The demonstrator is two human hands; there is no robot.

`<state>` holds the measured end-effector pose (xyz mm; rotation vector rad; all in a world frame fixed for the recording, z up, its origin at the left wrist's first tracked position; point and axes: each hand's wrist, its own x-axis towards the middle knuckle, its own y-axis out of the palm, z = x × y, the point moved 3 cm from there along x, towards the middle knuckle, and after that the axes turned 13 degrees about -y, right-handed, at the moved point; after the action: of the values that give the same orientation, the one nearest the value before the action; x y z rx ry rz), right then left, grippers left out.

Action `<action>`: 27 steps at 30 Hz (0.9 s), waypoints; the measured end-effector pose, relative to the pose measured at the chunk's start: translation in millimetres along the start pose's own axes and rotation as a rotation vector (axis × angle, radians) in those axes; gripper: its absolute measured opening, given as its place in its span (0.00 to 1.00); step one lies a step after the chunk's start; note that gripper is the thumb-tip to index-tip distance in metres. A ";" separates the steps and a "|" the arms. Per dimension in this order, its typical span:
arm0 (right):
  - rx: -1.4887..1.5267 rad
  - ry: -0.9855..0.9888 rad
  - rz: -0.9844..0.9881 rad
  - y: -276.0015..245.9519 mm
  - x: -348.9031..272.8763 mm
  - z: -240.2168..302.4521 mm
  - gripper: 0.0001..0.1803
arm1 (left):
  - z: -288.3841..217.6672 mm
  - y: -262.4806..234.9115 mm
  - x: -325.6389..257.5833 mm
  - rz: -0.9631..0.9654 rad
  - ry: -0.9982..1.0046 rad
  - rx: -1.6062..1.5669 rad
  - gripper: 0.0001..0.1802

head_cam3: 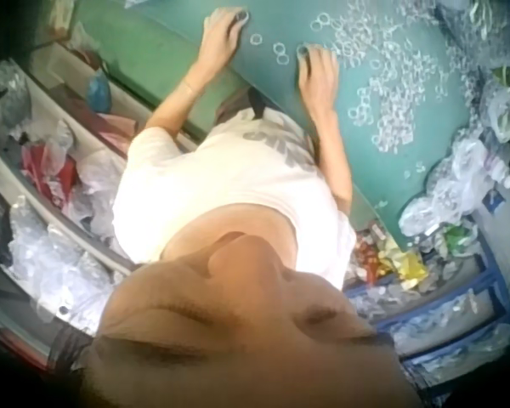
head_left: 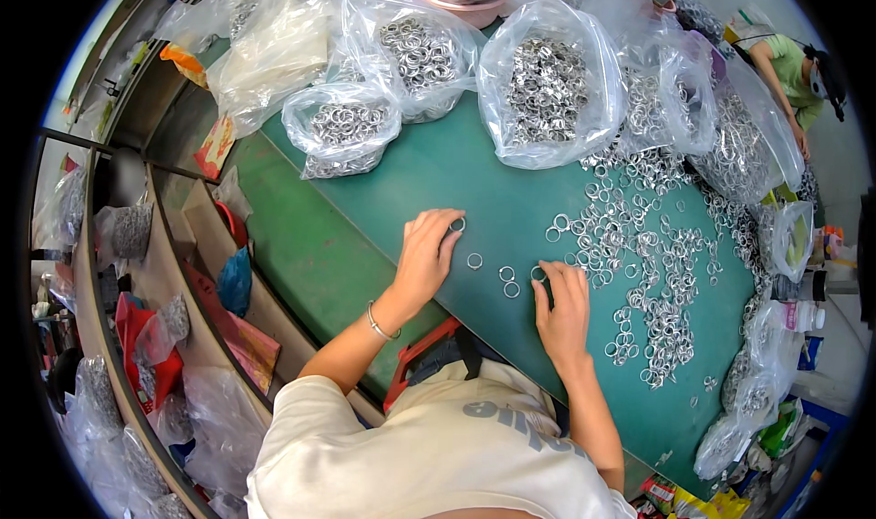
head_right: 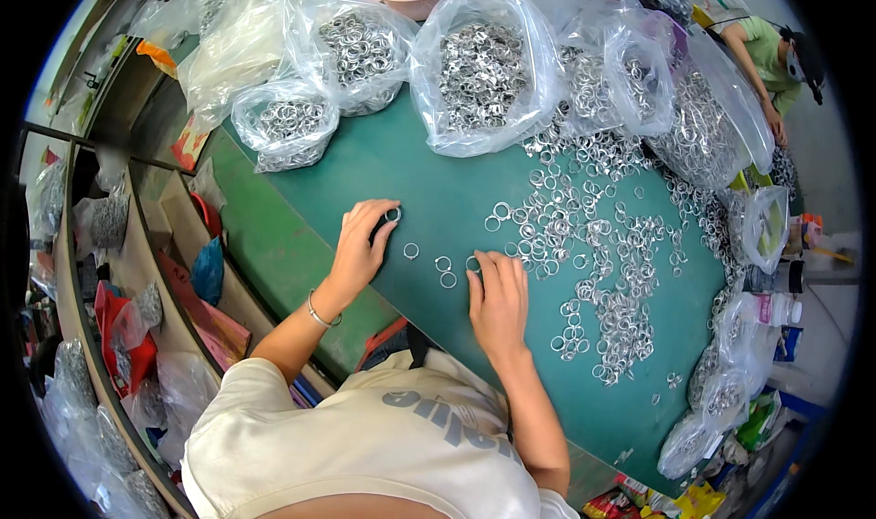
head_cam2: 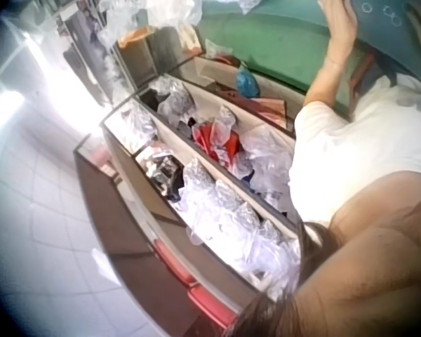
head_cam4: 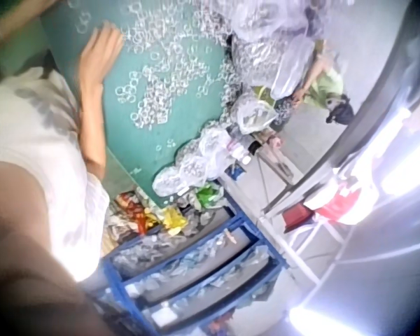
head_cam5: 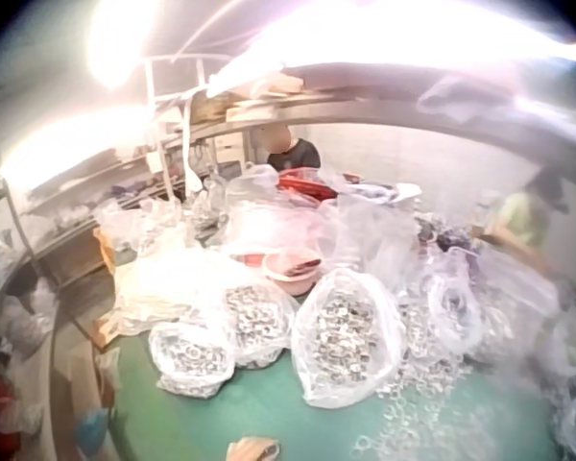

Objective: The person sorts metal rings and lobster claws on an assembly table, picking them up from a large pile and moving them into smaller groups.

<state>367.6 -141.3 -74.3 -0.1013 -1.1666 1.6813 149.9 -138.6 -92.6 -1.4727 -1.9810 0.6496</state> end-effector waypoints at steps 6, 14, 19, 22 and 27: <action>0.116 0.015 0.024 0.6 12.3 -5.8 0.15 | -15.4 -8.3 -7.8 0.002 0.038 0.033 0.24; 0.302 0.226 0.082 -2.0 -5.2 2.9 0.13 | -21.5 13.1 -38.3 0.207 0.088 -0.033 0.20; 0.152 0.093 0.118 2.9 -14.0 8.5 0.15 | -29.1 -0.5 -41.3 0.175 0.043 -0.031 0.19; 0.091 -0.034 0.148 12.9 -13.7 17.3 0.16 | -11.6 -3.0 -49.3 0.209 -0.112 -0.119 0.18; 0.094 -0.104 0.133 35.6 2.5 6.8 0.14 | -5.4 -8.8 -48.7 0.159 -0.151 -0.120 0.18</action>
<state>338.2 -143.3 -95.5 -0.0331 -1.1771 1.8748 158.5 -187.7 -90.6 -1.7112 -2.0616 0.7396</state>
